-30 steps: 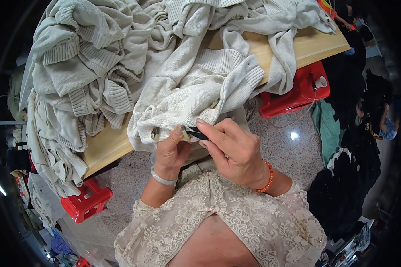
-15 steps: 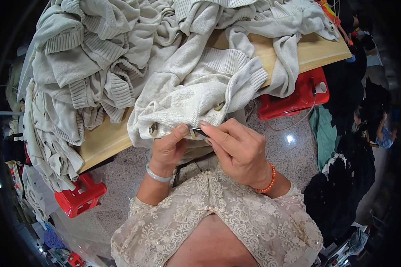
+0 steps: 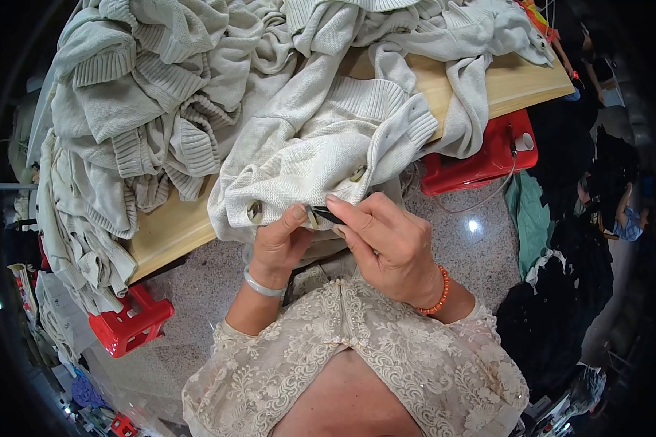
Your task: Using small thread snips to trim loose threads from white knitted sweaters on a factory work table.
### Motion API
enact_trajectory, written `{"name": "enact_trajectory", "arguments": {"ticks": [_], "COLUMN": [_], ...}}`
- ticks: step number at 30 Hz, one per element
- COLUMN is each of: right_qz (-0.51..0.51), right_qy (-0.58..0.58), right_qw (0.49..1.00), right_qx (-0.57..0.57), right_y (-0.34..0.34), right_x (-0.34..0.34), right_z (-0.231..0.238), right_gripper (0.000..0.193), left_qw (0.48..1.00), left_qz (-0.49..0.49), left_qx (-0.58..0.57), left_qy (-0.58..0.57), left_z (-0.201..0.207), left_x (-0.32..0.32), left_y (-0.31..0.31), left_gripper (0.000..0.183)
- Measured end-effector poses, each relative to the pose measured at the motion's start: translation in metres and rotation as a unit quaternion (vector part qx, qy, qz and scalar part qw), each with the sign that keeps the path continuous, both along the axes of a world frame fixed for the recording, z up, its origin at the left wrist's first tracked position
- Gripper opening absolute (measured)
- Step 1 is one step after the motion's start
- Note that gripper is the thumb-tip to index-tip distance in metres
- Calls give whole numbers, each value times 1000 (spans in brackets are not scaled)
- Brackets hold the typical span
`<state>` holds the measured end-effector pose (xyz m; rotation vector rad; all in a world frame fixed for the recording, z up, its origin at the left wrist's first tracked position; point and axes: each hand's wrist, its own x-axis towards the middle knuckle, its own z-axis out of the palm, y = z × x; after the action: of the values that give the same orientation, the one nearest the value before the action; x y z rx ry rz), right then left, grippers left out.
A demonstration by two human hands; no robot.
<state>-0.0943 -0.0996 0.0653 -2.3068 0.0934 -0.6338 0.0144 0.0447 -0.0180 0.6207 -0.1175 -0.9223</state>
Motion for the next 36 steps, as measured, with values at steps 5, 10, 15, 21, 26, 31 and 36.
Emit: {"name": "enact_trajectory", "arguments": {"ticks": [5,10,15,21,26,31,36], "right_qz": [-91,-9,-56,-95,-84,-64,-46], "right_qy": [-6,-19,0,3,94,95,-16], "right_qw": [996,999,998,981,911,868,763], "right_qx": [16,36,9,169,392,484,644], "right_y": [-5,-4,-3,-18,-43,-46,-28], "right_x": [5,3,6,10,28,45,40], "right_z": [-4,0,-2,-13,-55,-65,-58], "right_gripper": [40,43,43,34,30,24,22], "left_qw": [1000,999,995,995,999,997,977], "left_qz": [22,-16,1,16,10,11,199], "left_qx": [2,-44,-65,-59,-38,4,-7], "left_qy": [-14,26,77,81,12,-76,80], "left_z": [1,-20,-16,-11,4,-3,-6], "left_x": [-1,3,4,2,2,19,19], "left_y": [-2,6,5,3,7,29,19], "left_gripper": [55,51,55,59,70,78,50]}}
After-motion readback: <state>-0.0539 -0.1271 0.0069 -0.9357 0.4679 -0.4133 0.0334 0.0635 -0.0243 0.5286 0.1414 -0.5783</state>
